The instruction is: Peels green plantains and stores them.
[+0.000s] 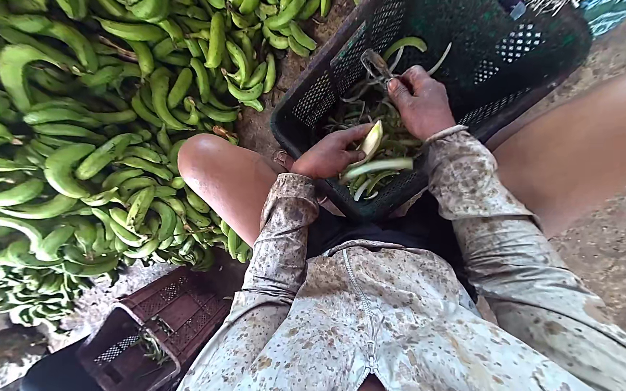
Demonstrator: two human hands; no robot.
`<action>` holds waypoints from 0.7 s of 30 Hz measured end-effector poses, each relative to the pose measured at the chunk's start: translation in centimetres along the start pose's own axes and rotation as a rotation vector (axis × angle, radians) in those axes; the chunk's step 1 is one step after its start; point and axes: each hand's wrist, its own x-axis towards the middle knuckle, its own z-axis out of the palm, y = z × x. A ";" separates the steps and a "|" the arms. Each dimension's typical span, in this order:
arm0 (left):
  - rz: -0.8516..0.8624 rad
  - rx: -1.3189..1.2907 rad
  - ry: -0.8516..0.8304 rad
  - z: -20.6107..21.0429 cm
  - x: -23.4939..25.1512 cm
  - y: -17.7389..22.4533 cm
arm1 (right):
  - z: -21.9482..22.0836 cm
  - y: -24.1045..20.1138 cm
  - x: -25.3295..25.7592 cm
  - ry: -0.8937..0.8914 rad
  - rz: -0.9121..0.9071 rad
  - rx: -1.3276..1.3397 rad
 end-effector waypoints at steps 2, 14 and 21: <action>0.043 -0.341 0.174 0.2 0.4 -0.3 | -0.4 0.1 -0.2 0.049 -0.031 0.005; -0.004 -1.393 0.871 -0.9 1.0 2.4 | 4.2 -0.5 -3.5 0.022 -0.475 0.058; 0.106 -0.363 0.136 -0.6 -1.0 1.6 | 0.3 -1.3 -0.4 -0.052 -0.117 0.125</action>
